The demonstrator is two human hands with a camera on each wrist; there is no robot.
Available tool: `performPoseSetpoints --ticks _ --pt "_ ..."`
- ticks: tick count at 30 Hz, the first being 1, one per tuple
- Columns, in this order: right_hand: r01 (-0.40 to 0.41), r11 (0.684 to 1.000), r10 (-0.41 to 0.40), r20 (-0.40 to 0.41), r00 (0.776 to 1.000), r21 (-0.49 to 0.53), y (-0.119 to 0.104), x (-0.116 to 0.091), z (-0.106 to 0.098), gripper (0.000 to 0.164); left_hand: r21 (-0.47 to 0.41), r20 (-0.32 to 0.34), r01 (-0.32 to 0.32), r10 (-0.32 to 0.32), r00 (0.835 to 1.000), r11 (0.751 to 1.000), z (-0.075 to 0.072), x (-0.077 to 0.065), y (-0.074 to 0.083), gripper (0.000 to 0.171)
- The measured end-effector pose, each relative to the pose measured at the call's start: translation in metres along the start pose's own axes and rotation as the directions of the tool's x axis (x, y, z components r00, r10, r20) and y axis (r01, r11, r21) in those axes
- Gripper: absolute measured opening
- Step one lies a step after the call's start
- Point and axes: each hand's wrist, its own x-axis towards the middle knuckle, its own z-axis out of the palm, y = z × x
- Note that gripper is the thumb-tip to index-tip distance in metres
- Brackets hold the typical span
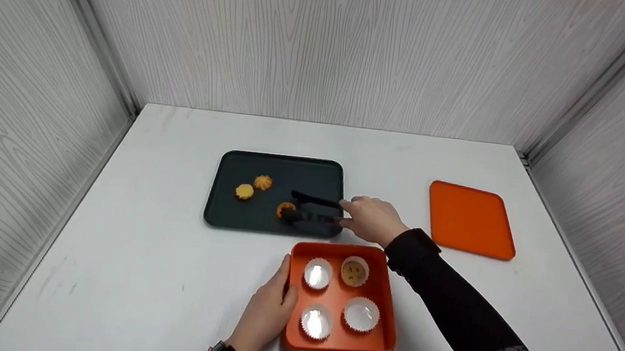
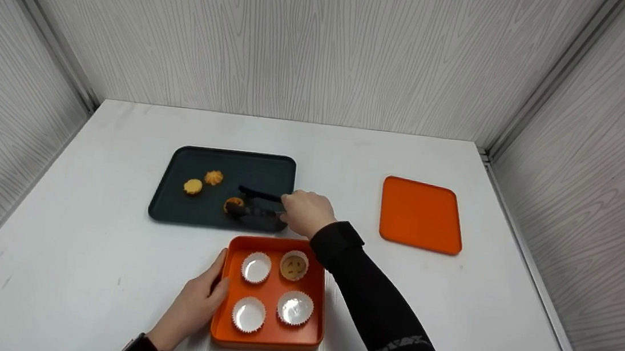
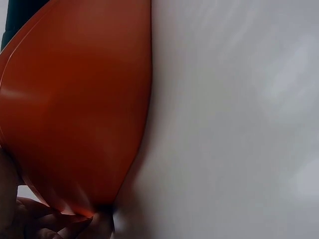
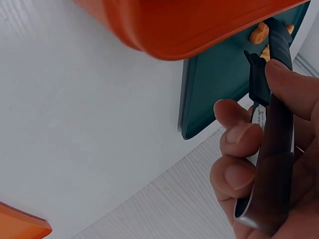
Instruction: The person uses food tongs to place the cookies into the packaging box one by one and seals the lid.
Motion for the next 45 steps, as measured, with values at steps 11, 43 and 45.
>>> performPoseSetpoints --ticks 11,43,45 --pt "0.024 1.000 -0.024 -0.024 0.999 0.015 0.000 0.006 0.005 0.037 0.030 -0.046 -0.083 0.084 0.995 0.996 0.002 -0.003 -0.002 0.063" --pt "-0.005 0.999 0.007 -0.081 0.997 0.032 0.012 -0.011 0.006 0.037 -0.005 -0.050 -0.031 0.031 0.998 0.999 0.001 -0.001 -0.001 0.064" --pt "-0.013 0.998 0.017 -0.064 0.998 0.059 0.006 -0.009 0.008 0.039 -0.006 -0.049 -0.031 0.031 0.998 0.999 0.001 0.000 -0.001 0.064"
